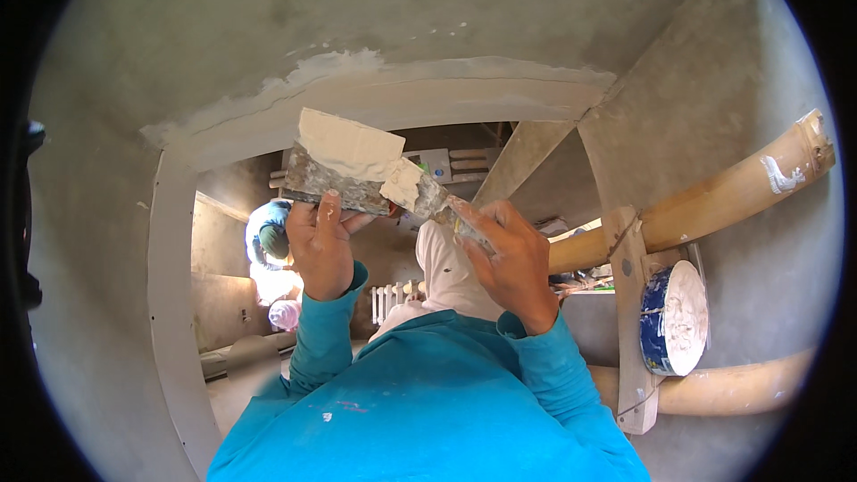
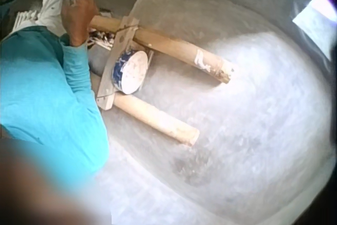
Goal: The person applies joint compound to the corner and edges of a ceiling or wall using a taping knife and hawk. They repeatedly scoop compound from a bucket, spread it along the seam, and smooth the surface to create a finished joint.
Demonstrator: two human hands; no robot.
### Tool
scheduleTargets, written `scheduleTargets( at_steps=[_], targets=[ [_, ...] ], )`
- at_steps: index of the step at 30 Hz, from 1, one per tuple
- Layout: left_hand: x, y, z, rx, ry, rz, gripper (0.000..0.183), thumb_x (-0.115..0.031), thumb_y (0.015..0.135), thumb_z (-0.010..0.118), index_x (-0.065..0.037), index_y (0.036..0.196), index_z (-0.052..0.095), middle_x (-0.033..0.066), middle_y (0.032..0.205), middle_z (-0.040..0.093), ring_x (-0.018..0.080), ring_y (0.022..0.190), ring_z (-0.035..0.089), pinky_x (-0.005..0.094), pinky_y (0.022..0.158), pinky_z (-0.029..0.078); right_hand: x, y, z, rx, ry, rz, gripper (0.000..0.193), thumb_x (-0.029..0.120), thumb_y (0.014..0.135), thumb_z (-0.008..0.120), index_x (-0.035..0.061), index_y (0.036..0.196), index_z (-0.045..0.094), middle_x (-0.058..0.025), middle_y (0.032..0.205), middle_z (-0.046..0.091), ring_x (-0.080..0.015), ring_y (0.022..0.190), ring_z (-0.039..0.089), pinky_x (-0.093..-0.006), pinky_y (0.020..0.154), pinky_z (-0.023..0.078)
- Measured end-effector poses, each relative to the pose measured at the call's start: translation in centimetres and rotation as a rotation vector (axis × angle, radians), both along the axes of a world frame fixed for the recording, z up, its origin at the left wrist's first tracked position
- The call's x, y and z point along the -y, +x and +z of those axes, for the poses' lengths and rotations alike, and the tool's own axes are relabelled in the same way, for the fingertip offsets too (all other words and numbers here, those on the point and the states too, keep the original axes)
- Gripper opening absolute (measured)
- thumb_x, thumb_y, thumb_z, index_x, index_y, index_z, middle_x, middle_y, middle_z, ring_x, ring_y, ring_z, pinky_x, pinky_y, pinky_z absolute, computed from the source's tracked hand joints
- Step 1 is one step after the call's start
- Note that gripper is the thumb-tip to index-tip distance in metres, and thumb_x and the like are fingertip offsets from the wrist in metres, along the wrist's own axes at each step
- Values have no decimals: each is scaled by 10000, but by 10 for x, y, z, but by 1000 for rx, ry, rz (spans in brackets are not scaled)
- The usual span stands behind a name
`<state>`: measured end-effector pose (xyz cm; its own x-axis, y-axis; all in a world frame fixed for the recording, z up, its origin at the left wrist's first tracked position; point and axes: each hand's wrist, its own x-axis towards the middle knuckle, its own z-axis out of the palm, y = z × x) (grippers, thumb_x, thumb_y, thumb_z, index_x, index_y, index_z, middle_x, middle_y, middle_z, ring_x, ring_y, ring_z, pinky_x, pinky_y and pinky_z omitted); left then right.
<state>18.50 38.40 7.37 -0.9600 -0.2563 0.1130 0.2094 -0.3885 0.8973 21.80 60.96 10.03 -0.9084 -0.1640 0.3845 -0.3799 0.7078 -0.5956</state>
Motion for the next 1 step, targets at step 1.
scheduleTargets(
  at_steps=[1],
  targets=[
    [0,1,-1,12,-18,7,281,-173,999,562,33,1188,591,108,1044,658,156,905,662,290,702,612,0,0,-1,2,-5,6,503,-23,733,741,80,1223,689,-115,891,613,-250,781,621,-331,704,499]
  ],
)
